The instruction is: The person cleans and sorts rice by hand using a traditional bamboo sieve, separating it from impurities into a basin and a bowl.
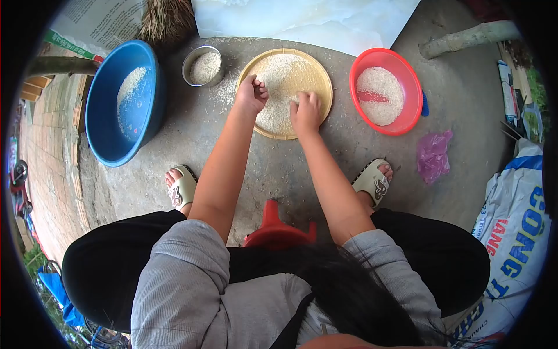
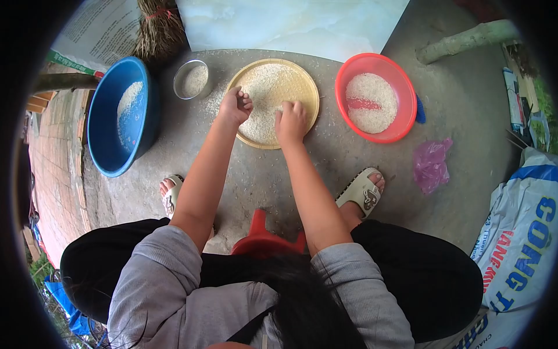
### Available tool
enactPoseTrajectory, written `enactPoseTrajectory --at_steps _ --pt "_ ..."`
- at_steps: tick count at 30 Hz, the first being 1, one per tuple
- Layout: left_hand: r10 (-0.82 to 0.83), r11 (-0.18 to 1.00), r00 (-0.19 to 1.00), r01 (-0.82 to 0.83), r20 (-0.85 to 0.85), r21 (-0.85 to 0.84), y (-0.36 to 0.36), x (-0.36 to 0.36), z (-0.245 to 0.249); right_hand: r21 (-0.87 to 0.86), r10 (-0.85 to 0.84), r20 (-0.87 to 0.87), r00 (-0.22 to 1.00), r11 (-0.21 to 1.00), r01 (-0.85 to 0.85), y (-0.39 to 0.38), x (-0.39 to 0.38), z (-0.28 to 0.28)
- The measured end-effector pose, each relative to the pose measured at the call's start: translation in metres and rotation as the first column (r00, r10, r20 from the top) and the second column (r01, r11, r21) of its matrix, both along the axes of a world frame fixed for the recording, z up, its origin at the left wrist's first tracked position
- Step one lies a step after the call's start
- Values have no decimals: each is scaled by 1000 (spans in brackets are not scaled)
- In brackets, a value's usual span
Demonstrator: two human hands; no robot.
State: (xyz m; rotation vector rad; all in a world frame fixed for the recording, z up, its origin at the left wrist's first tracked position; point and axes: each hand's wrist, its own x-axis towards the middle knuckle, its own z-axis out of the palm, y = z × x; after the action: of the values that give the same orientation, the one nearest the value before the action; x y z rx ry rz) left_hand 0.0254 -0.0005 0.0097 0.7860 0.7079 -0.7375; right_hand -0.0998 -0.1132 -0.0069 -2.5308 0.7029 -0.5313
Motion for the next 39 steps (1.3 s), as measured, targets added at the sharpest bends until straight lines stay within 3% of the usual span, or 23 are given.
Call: enactPoseTrajectory --at_steps 2,6,8,9,11,12,13,14,17,18,20,21,23,25,27,28,31,33,35,37,39 --pt "4 1000 1000 -4 -13 9 1 -3 -4 98 138 -78 987 987 -131 1 -5 -13" --pt "-28 999 1000 28 -9 35 -2 -8 -14 271 103 -84 991 960 -77 -2 12 0" --pt "-39 995 999 39 -6 91 -6 -8 -10 418 114 206 972 888 -193 1 23 19" --pt "-39 999 999 37 34 31 -8 -9 -10 418 114 208 971 887 -194 4 28 30" --pt "-33 999 997 35 72 -31 -8 -9 -20 287 329 218 919 878 -382 9 35 50" --pt "-30 988 994 45 102 -149 -8 -4 -33 287 329 218 919 878 -382 12 37 54" --pt "-26 963 991 60 131 -264 -9 -6 -15 295 280 246 928 890 -347 15 38 56" --pt "55 991 997 -49 47 -128 -17 -10 2 305 229 273 934 901 -310 17 40 58" --pt "-35 983 999 31 -17 -182 0 -1 -14 329 147 292 945 912 -244 11 38 43" --pt "7 992 996 -18 -87 -125 -5 -4 8 280 99 239 966 946 -167 7 34 37" --pt "-12 988 998 2 -63 -155 1 -5 8 189 45 75 996 980 -59 0 23 22" --pt "-29 983 999 21 -41 -185 4 -5 7 190 46 74 996 980 -59 0 15 15" --pt "-31 983 999 23 -42 -182 7 -5 10 23 114 9 993 993 -114 2 0 3" --pt "-30 984 999 23 -40 -178 9 -3 13 14 138 -11 990 990 -137 2 -3 -5" --pt "-48 983 999 44 -17 -178 11 -2 14 190 139 -87 986 974 -120 -1 -2 -13" --pt "-46 983 999 42 -18 -179 12 -3 14 190 140 -88 986 974 -122 -5 1 -17" --pt "-43 986 999 48 31 -161 14 -1 14 307 37 7 999 951 -37 -17 14 -15" --pt "-27 995 997 33 65 -95 13 -3 11 591 -105 129 986 807 8 -25 22 -4" --pt "-69 997 995 71 75 -23 8 -5 12 577 -75 155 985 816 -29 -30 30 17" --pt "-108 993 991 105 80 48 2 -9 16 747 142 266 954 595 -297 -30 38 29" --pt "-39 995 994 48 103 -92 -2 -11 17 773 233 267 935 527 -352 -27 44 38"
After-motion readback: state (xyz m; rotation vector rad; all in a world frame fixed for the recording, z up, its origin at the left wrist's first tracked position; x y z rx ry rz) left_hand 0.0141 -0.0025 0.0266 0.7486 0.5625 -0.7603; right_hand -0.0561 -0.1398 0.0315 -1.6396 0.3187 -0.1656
